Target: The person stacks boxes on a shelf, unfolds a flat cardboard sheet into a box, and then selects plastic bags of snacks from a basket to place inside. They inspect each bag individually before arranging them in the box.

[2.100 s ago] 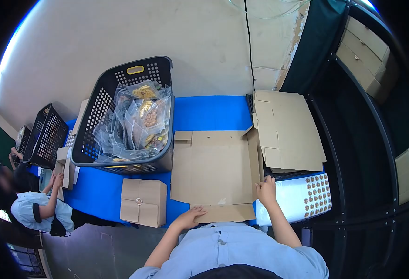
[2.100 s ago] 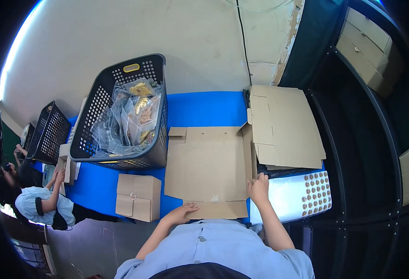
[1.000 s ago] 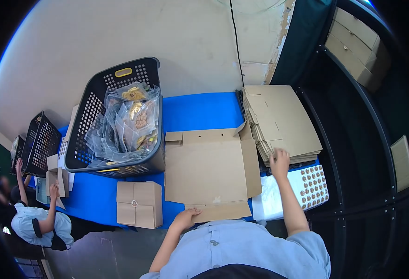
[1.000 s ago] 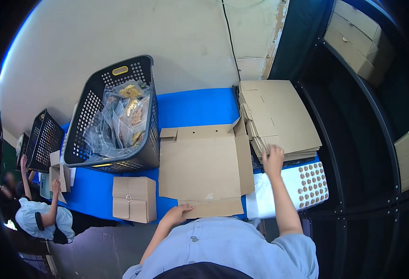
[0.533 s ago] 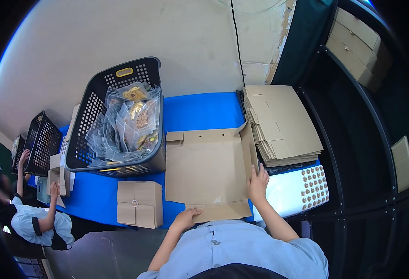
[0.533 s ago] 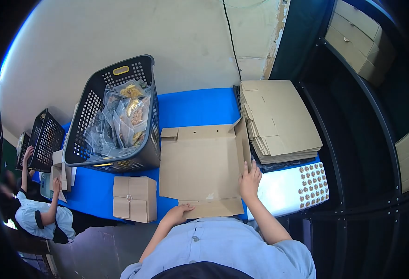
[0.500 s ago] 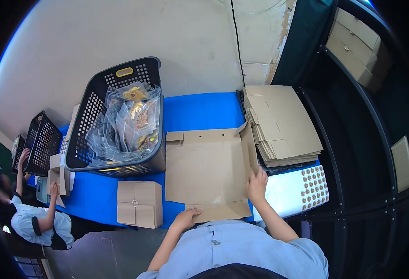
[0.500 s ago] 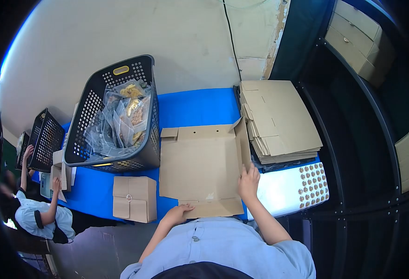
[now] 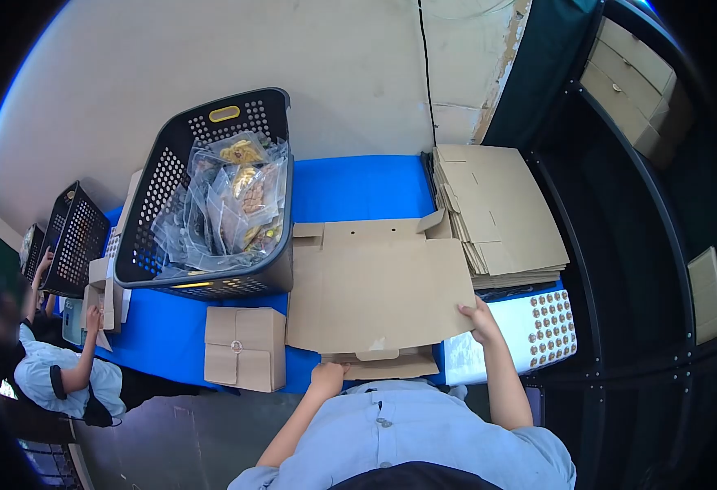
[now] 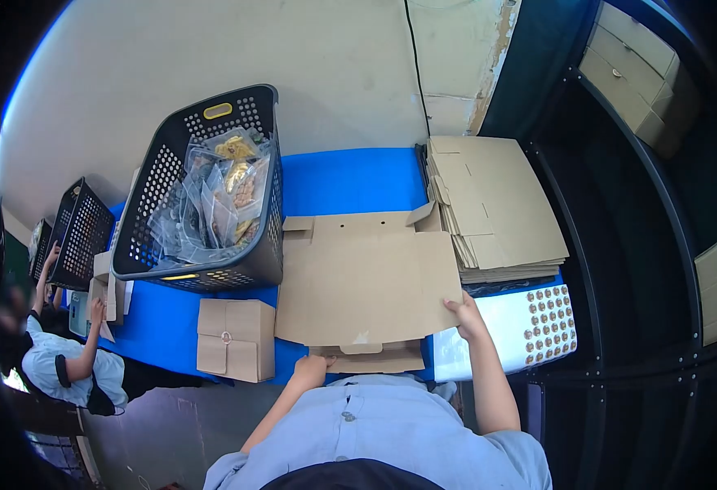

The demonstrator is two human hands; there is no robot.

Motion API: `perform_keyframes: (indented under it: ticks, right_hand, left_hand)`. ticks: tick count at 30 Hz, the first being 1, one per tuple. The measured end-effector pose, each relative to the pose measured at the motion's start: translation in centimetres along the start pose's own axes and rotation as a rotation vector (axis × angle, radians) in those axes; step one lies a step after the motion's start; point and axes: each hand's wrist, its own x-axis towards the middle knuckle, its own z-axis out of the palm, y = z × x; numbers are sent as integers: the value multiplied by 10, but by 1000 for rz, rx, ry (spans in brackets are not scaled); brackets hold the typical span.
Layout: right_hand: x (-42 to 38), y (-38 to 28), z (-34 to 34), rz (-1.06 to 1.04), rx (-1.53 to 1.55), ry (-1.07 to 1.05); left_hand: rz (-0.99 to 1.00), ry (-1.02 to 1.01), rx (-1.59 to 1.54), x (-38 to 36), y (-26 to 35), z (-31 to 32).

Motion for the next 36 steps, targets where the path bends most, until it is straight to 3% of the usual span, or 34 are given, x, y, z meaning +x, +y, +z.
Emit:
perform_keyframes:
  ticks: [2, 5, 6, 8, 12, 15, 17, 24, 27, 28, 30, 31, 33, 34, 36]
  right_hand:
    - [-7, -22, 5, 20, 40, -17]
    - [0, -42, -6, 58, 436, -186]
    - [2, -54, 4, 36, 544, -104]
    - [17, -76, 10, 24, 768, -152]
    - [43, -129, 56, -96, 993, -426]
    - [88, -153, 76, -135, 787, -413]
    - [135, -158, 75, -122, 493, -413]
    - [231, -185, 105, -128, 252, -285]
    - [275, -184, 95, -60, -149, -224]
    - [284, -182, 90, -61, -146, -227]
    - [296, -176, 85, -189, -1265, 229]
    - [290, -175, 87, -201, -1258, 231]
    - [272, -156, 83, -443, -1633, 195]
    - [272, -143, 83, -444, -1631, 196]
    - [274, -117, 86, -926, -1749, 284]
  left_hand:
    - [8, -8, 12, 0, -3, -1]
    - [-5, -34, 13, -4, -2, -7]
    - [-20, -55, 6, -6, -2, -10]
    - [-13, -38, -14, -3, -8, -1]
    - [36, 4, -3, 0, -14, 14]
    - [53, 67, -32, -3, -16, 21]
    - [50, 96, -46, -3, -20, 31]
    - [89, 130, -118, -9, -20, 28]
    - [70, 154, -127, -7, -22, 44]
    - [61, 186, -141, -8, -21, 42]
    - [19, 96, -132, -7, -20, 33]
    - [27, 85, -145, -7, -20, 32]
    - [28, 53, -210, -7, -20, 34]
    - [28, 55, -208, -6, -23, 32]
    - [74, 7, -190, -5, -28, 30]
